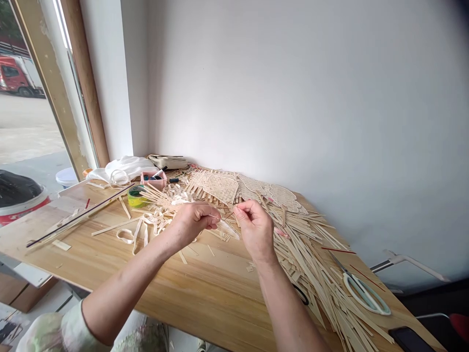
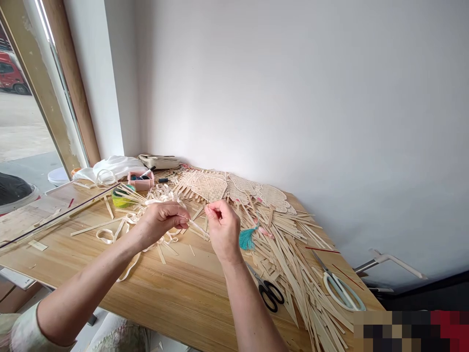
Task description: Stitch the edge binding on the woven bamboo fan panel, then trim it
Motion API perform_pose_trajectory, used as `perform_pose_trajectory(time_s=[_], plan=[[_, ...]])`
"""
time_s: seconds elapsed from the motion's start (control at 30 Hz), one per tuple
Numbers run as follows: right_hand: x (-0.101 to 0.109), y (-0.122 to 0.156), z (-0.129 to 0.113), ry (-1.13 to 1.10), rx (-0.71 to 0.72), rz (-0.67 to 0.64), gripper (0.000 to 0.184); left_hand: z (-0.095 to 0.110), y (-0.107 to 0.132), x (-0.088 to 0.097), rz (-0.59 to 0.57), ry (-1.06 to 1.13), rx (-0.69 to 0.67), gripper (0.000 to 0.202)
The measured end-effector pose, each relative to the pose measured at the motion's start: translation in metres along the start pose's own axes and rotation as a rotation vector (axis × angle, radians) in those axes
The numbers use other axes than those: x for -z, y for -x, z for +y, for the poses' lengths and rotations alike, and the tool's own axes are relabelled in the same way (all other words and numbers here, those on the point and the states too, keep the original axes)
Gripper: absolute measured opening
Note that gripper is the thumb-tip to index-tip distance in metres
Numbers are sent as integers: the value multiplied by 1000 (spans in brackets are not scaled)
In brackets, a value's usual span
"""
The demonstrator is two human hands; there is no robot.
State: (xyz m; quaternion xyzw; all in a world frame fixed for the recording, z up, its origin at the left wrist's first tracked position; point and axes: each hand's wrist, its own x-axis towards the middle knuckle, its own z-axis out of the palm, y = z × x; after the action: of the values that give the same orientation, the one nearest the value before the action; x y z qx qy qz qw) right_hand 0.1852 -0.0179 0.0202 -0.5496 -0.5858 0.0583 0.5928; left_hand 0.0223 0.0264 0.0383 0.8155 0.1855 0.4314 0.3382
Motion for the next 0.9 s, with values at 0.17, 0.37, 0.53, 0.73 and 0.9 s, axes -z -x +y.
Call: perform_pose_trajectory(time_s=[0.17, 0.37, 0.53, 0.73, 0.9], plan=[[4, -1, -6, 22, -4, -47, 11, -6, 1, 2, -31, 80, -4, 14], [15, 1, -15, 14, 81, -149, 8, -15, 13, 6, -93, 36, -108, 20], [25, 6, -20, 91, 301, -256, 16, -18, 22, 10, -153, -52, -264, 24], [36, 13, -27, 241, 581, -358, 26, -16, 33, 13, -102, -132, -357, 20], [40, 17, -36, 345, 692, -419, 29, -15, 44, 10, -90, -159, -390, 16]])
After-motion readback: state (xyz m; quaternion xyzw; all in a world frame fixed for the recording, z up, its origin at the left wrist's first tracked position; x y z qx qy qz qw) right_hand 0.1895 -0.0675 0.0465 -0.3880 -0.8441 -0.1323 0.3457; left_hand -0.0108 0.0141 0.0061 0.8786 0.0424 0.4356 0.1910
